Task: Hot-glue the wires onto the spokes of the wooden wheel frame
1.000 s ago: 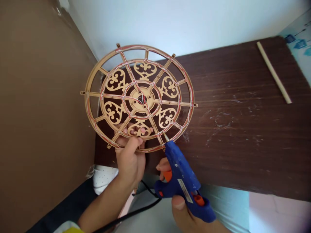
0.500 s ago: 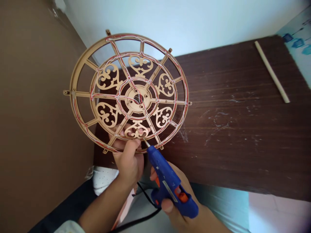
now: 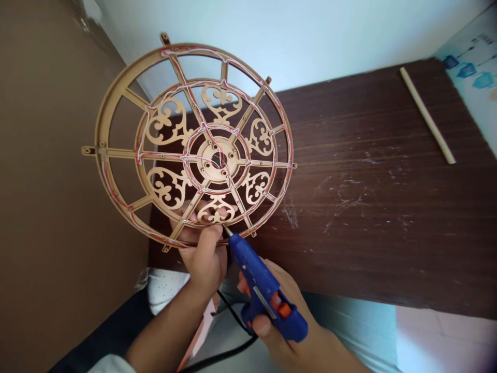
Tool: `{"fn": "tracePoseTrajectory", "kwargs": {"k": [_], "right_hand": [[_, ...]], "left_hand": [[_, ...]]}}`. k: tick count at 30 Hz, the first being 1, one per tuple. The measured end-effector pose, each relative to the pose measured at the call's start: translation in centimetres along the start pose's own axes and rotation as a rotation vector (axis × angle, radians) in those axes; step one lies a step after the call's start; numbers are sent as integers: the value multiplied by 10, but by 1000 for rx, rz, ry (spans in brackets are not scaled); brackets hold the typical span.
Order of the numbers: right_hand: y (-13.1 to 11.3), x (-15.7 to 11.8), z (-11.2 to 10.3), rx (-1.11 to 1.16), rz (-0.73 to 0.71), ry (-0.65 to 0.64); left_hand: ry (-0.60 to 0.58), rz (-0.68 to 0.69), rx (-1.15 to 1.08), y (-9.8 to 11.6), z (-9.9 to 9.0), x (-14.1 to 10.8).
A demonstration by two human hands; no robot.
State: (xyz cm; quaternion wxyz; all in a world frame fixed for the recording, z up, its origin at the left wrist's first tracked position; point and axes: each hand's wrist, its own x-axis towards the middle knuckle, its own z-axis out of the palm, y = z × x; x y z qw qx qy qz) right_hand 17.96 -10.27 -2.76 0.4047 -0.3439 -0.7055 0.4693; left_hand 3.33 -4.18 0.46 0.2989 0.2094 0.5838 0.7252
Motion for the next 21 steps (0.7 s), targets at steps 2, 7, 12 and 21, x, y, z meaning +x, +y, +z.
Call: {"fn": "tracePoseTrajectory", "kwargs": {"k": [2, 7, 12, 21], "right_hand": [[-2, 3, 0, -3, -8, 17], [-4, 7, 1, -19, -33, 25], [2, -3, 0, -104, -51, 17], [2, -6, -1, -220, -106, 37]], "left_hand": [[29, -1, -21, 0, 1, 0], [-3, 4, 9, 0, 0, 1], [11, 20, 11, -5, -5, 2], [21, 93, 10, -9, -7, 5]]}}
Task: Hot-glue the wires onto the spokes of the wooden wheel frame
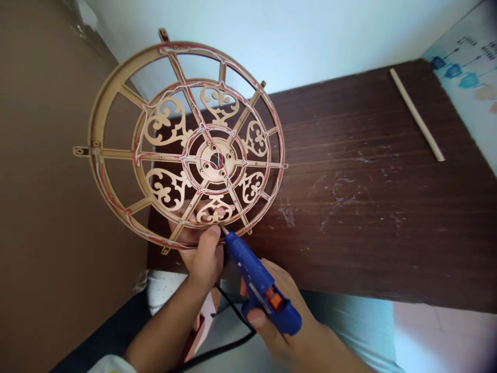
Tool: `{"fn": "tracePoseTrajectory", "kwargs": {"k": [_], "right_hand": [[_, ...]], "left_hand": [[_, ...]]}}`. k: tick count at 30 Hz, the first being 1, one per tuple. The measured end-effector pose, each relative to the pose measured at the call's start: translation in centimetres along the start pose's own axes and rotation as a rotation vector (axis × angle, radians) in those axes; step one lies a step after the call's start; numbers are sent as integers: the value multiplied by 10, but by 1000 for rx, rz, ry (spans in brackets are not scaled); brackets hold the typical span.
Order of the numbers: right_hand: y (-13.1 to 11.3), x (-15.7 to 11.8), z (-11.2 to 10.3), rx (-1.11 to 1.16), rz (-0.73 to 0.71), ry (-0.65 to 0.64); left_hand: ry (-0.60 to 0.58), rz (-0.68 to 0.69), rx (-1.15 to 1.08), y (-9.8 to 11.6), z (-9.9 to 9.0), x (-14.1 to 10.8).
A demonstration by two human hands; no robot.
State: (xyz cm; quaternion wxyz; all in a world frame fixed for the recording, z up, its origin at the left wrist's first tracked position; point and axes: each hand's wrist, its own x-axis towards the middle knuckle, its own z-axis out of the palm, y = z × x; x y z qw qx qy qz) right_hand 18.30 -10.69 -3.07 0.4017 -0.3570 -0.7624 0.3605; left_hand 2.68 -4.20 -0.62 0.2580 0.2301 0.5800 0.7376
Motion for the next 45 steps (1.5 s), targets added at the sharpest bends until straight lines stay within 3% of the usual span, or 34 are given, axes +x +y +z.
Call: {"fn": "tracePoseTrajectory", "kwargs": {"k": [7, 14, 24, 31, 45], "right_hand": [[-3, 6, 1, -5, -7, 47], [-13, 21, -3, 118, 75, 38], [-13, 25, -1, 103, 43, 41], [-13, 24, 2, 68, 22, 69], [-16, 25, 0, 100, 80, 61]], "left_hand": [[-76, 49, -1, 1, 2, 2], [-59, 91, -29, -5, 1, 4], [-70, 92, 11, -7, -2, 4], [-2, 100, 28, -6, 0, 6], [-118, 67, 0, -4, 5, 7]]}}
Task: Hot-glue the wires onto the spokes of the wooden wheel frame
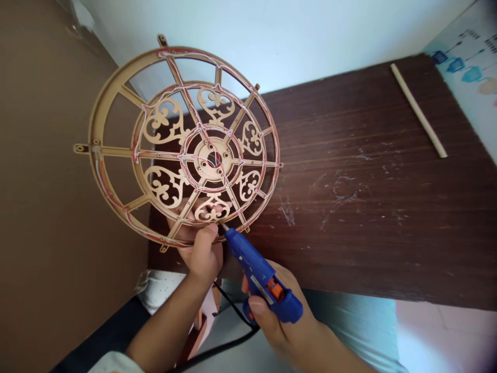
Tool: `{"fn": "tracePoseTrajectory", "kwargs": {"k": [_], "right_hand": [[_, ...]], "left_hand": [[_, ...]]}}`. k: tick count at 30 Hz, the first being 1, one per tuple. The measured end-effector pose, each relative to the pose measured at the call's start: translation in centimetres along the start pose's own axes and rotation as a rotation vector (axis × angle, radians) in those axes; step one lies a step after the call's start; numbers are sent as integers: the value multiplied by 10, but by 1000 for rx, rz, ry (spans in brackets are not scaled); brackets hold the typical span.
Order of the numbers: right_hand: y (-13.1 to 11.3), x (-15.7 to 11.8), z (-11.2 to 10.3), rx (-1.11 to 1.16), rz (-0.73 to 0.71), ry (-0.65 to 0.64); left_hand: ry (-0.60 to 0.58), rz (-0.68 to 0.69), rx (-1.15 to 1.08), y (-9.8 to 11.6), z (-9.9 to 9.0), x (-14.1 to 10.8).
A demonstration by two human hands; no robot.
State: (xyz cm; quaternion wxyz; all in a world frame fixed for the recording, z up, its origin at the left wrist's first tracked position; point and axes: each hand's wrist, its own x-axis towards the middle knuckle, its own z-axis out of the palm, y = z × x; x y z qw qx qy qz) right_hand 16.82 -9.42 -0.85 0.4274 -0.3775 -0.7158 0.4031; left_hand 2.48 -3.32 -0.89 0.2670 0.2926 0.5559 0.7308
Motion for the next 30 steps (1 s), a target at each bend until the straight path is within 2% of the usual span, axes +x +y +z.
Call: {"fn": "tracePoseTrajectory", "kwargs": {"k": [2, 9, 14, 19, 25, 30], "right_hand": [[-1, 1, 0, -7, -8, 3], [4, -3, 1, -43, -52, 10], [4, -1, 1, -45, -36, 13], [6, -4, -1, -14, -29, -1], [10, -9, 0, -31, -31, -32], [8, -5, 1, -2, -26, -10]], "left_hand": [[-15, -3, 20, 1, 1, 0], [39, 21, 88, 2, 0, -1], [-1, 30, 35, 0, 0, -1], [47, 58, 17, 0, 0, 1], [17, 12, 46, 3, 3, 1], [48, 43, 40, -2, -1, -1]]}}
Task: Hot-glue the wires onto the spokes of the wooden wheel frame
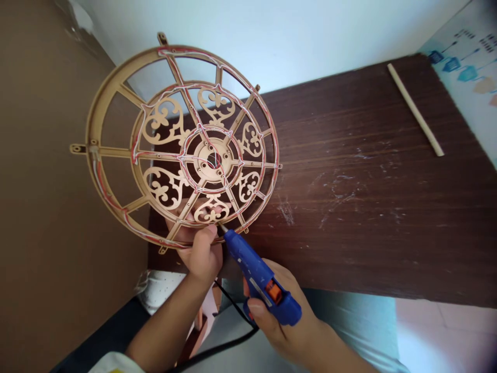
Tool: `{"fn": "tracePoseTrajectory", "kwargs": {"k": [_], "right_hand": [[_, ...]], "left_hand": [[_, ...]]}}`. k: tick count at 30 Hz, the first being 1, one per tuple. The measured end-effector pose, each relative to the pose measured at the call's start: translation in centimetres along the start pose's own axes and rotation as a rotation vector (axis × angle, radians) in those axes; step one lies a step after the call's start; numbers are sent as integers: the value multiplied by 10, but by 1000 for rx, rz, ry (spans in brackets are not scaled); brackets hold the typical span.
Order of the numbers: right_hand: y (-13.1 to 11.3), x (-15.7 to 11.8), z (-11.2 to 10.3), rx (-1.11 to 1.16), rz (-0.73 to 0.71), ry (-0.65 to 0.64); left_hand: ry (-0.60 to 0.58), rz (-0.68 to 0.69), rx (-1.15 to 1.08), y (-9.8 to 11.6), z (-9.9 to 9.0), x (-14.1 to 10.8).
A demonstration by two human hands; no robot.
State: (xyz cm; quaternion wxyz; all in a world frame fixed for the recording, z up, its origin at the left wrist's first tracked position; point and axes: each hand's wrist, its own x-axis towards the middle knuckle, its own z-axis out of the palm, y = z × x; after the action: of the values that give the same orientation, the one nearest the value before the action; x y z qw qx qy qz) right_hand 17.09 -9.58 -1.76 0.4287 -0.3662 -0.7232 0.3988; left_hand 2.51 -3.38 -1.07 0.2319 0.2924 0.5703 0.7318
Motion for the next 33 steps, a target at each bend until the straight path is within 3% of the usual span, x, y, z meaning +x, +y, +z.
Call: {"fn": "tracePoseTrajectory", "kwargs": {"k": [10, 17, 33], "right_hand": [[-2, 2, -1, 9, 3, -14], [-1, 3, -1, 49, 7, -32], [3, -4, 1, -7, -29, 25]], "left_hand": [[12, 30, 17, 0, -1, 1], [-71, 30, 61, 2, 0, 1], [34, 35, -75, -1, -2, 2]]}}
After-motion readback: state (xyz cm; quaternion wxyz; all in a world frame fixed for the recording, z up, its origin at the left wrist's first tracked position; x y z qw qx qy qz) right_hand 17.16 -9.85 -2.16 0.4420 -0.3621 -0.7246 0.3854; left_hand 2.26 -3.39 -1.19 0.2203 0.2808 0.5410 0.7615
